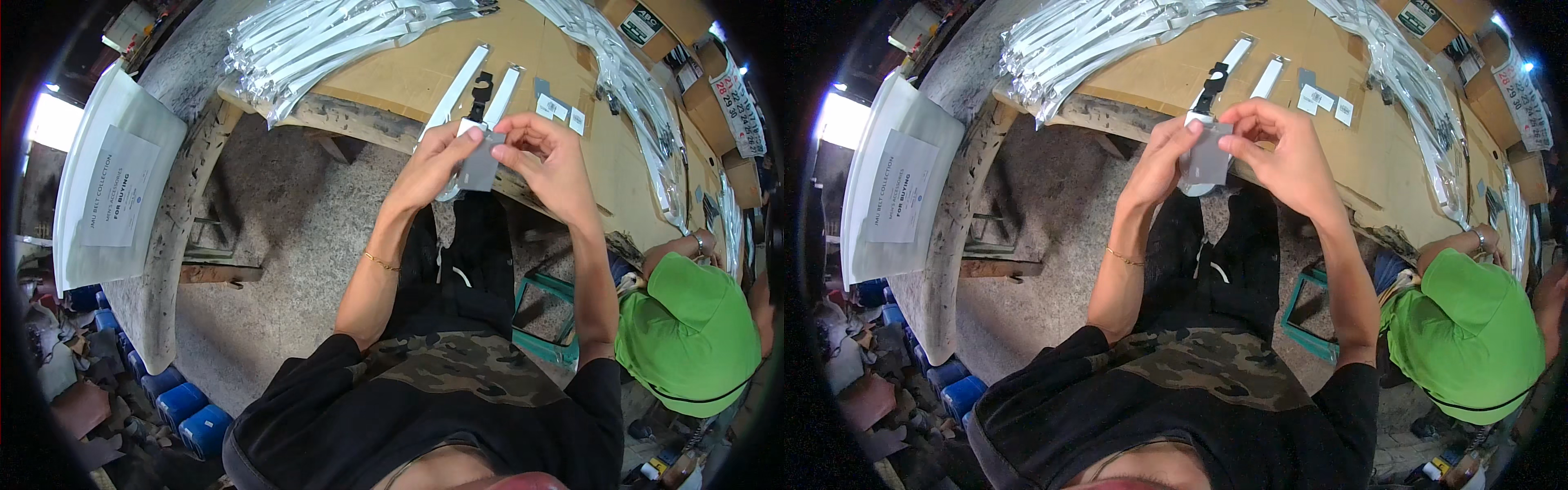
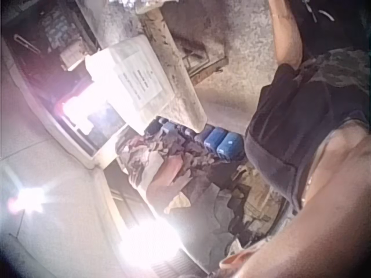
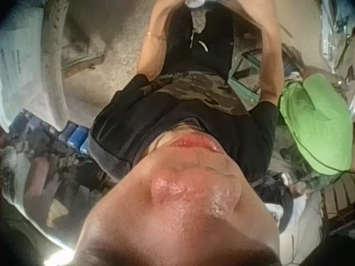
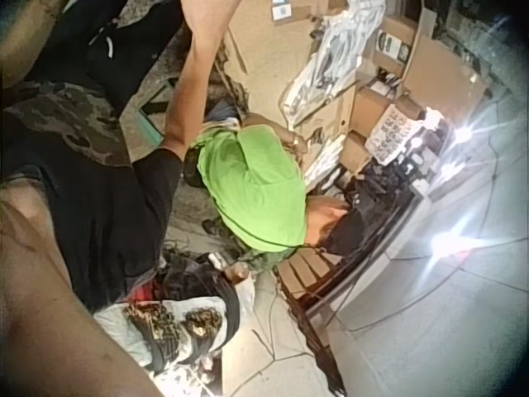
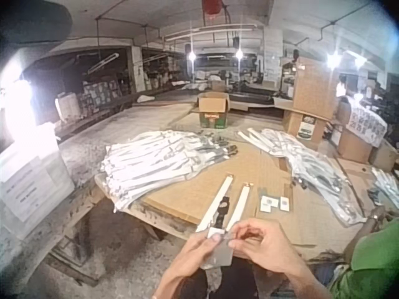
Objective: Assembling and organizing white leather or fabric straps with hardware and tags.
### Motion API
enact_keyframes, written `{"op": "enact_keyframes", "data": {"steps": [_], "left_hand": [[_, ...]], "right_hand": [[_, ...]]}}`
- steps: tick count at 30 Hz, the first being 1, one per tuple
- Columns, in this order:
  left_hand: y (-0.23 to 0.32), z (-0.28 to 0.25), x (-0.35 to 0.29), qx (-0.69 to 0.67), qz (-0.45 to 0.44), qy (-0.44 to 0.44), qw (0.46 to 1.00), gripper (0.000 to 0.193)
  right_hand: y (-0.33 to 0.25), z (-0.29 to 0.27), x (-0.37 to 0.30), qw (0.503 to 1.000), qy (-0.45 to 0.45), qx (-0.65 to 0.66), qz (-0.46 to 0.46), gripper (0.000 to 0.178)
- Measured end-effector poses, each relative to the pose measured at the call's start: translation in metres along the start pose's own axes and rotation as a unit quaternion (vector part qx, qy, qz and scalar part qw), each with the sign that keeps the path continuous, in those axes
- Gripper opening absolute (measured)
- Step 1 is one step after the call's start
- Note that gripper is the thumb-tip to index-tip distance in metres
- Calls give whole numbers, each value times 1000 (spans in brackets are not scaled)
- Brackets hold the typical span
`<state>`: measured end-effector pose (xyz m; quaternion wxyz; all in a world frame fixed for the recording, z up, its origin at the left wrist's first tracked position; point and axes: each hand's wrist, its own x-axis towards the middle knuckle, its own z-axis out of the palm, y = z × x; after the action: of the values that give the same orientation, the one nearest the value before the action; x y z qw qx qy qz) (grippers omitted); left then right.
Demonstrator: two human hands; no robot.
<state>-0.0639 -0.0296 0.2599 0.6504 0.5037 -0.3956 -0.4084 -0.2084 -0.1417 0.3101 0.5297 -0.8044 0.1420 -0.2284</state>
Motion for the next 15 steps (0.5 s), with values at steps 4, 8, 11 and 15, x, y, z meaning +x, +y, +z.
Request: {"op": "enact_keyframes", "data": {"steps": [4, 8, 11, 15], "left_hand": [[2, -3, 1, -140, 0, -81, 987, 39], [2, -4, 1, -101, 21, -134, 986, 37], [5, -7, 1, -88, 6, -163, 983, 35], [10, -10, 4, -74, 8, -171, 982, 31]], "right_hand": [[4, 3, 10, 983, 102, 142, 53, 18], [3, 7, 21, 982, 152, 110, -20, 16], [4, 5, 26, 987, 117, 77, -74, 16], [0, -5, 29, 992, 86, 71, -65, 16]]}}
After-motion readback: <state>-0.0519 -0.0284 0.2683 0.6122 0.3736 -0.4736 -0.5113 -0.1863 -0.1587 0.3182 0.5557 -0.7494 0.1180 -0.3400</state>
